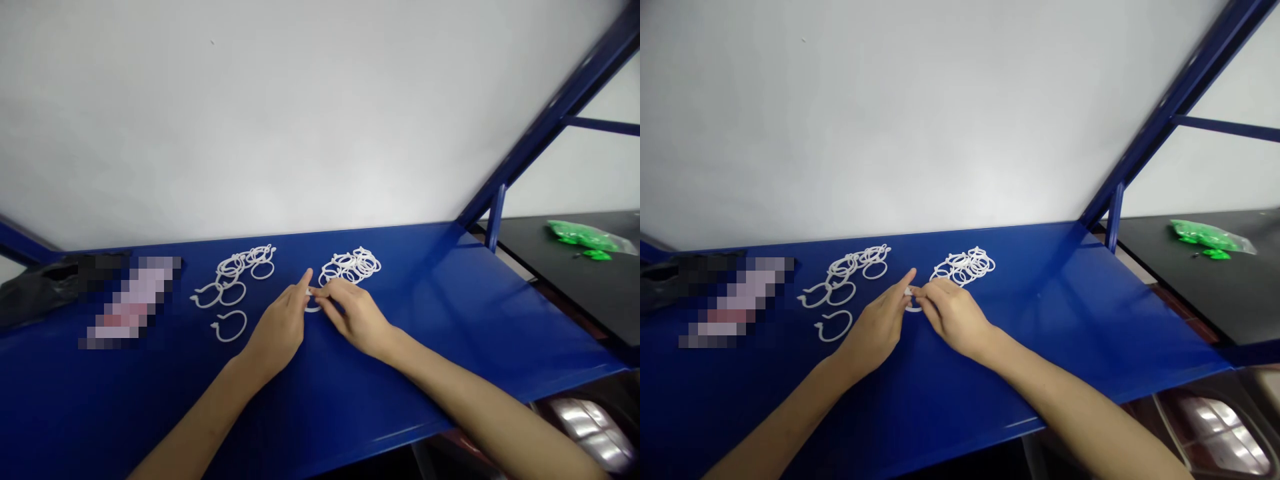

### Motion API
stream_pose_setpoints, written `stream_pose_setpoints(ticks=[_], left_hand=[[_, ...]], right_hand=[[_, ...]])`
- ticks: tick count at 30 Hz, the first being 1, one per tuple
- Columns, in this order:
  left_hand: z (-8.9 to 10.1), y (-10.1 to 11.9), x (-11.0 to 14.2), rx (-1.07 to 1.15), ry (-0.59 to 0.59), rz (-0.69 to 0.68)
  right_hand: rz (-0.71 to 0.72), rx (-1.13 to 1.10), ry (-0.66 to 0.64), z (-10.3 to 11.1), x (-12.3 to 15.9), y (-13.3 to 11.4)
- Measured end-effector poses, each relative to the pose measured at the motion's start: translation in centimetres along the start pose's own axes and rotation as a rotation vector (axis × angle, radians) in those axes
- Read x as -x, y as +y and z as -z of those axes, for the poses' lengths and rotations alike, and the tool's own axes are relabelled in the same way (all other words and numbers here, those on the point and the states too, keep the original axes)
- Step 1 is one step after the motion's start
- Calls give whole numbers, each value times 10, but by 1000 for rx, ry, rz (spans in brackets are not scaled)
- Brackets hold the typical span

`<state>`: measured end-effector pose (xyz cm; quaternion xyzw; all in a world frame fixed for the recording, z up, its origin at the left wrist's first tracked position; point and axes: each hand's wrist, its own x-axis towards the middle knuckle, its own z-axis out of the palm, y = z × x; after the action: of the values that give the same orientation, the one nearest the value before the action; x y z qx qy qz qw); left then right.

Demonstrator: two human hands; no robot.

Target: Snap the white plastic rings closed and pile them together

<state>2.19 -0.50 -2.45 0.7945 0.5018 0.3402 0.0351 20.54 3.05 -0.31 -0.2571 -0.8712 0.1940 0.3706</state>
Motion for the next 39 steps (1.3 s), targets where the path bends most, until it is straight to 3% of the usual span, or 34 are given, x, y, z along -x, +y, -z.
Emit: stream_pose_setpoints(ticks=[3, 7, 10, 14, 19, 23, 27, 30, 35, 39], left_hand=[[8, -5, -10, -105, -34, 56], [22, -26, -16, -378, 34, 230], [28, -40, -14, -584, -37, 333], [28, -47, -10, -653, -121, 317], [24, -46, -10, -603, -75, 221], [24, -35, -14, -495, -16, 221], [23, -22, -16, -307, 49, 237], [20, -13, -15, -157, 118, 130], [12, 2, -9, -26, 112, -148], [8, 9, -8, 69, 108, -160]], right_hand=[[-46, 150, 49, 6, -5, 13], [-208, 374, 185, 20, -10, 34], [-270, 493, 148, 30, -11, 46], [-265, 545, 54, 33, -9, 55], [-235, 556, 82, 32, -8, 54], [-180, 501, 155, 32, -9, 46], [-148, 415, 135, 27, -9, 32], [-143, 257, 95, 20, -8, 20], [-322, -197, 75, 2, -6, 8], [-389, -368, 141, -3, -9, 11]])
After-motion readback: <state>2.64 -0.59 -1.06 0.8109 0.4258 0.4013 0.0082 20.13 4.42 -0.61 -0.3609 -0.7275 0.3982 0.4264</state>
